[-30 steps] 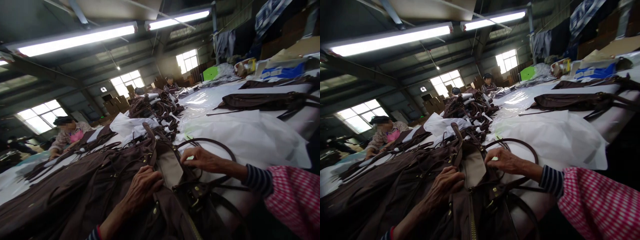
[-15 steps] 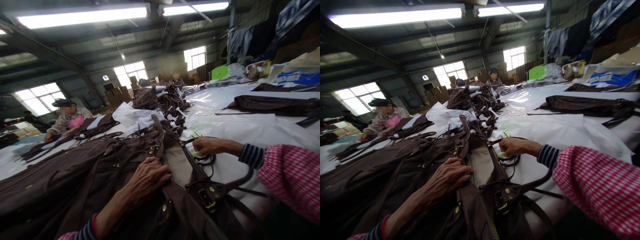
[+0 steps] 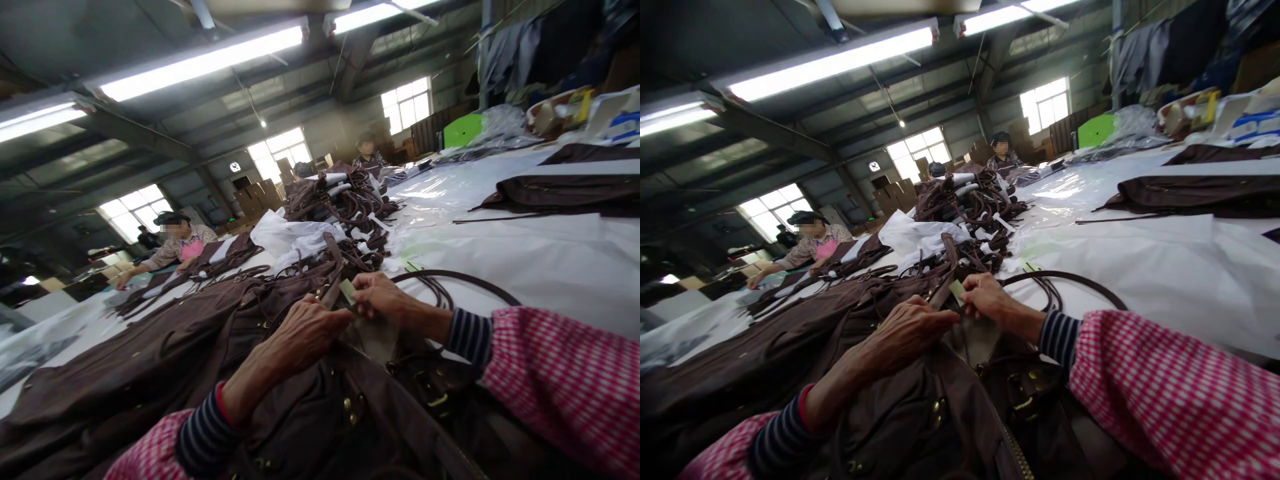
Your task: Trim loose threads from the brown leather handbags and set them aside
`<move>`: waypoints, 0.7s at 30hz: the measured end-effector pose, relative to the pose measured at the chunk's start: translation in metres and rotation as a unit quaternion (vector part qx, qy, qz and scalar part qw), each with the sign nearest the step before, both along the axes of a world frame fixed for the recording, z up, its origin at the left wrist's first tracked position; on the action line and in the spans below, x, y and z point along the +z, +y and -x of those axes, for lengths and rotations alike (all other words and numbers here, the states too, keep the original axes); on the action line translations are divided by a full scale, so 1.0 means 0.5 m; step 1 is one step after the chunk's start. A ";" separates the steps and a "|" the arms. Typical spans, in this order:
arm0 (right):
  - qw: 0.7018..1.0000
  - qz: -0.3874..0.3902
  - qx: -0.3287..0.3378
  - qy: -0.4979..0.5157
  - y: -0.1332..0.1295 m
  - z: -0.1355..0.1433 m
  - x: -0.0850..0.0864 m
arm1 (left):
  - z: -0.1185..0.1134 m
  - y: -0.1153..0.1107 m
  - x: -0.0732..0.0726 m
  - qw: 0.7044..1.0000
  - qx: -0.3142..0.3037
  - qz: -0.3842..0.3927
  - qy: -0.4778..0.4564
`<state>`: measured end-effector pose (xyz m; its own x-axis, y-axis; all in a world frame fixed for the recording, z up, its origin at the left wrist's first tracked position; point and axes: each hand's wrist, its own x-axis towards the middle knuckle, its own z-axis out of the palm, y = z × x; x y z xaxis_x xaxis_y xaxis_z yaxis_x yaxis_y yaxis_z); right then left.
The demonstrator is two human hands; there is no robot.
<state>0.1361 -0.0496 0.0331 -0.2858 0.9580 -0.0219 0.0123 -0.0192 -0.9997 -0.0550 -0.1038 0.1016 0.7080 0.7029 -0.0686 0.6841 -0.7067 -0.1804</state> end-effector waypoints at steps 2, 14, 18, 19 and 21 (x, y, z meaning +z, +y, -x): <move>0.999 0.020 -0.034 -0.024 -0.001 0.022 -0.032 | -0.010 0.001 -0.006 0.998 -0.038 0.006 0.040; 0.998 0.017 -0.056 -0.010 0.005 0.018 -0.066 | -0.015 0.015 0.055 0.988 -0.122 0.004 0.095; 0.997 0.028 -0.066 0.017 0.008 0.017 -0.072 | -0.035 0.081 0.030 0.987 -0.042 -0.044 0.146; 0.997 0.027 -0.070 0.025 0.008 0.016 -0.074 | -0.040 0.095 0.016 0.987 -0.014 -0.055 0.151; 0.996 0.021 -0.082 0.034 0.007 0.016 -0.077 | -0.053 0.113 -0.014 0.986 0.011 -0.075 0.148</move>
<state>0.1280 -0.0461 -0.0055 -0.1272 0.9907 -0.0484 -0.0621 -0.0567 -0.9965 -0.0284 -0.0474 0.0946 0.6571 0.7360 -0.1629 0.6013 -0.6420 -0.4757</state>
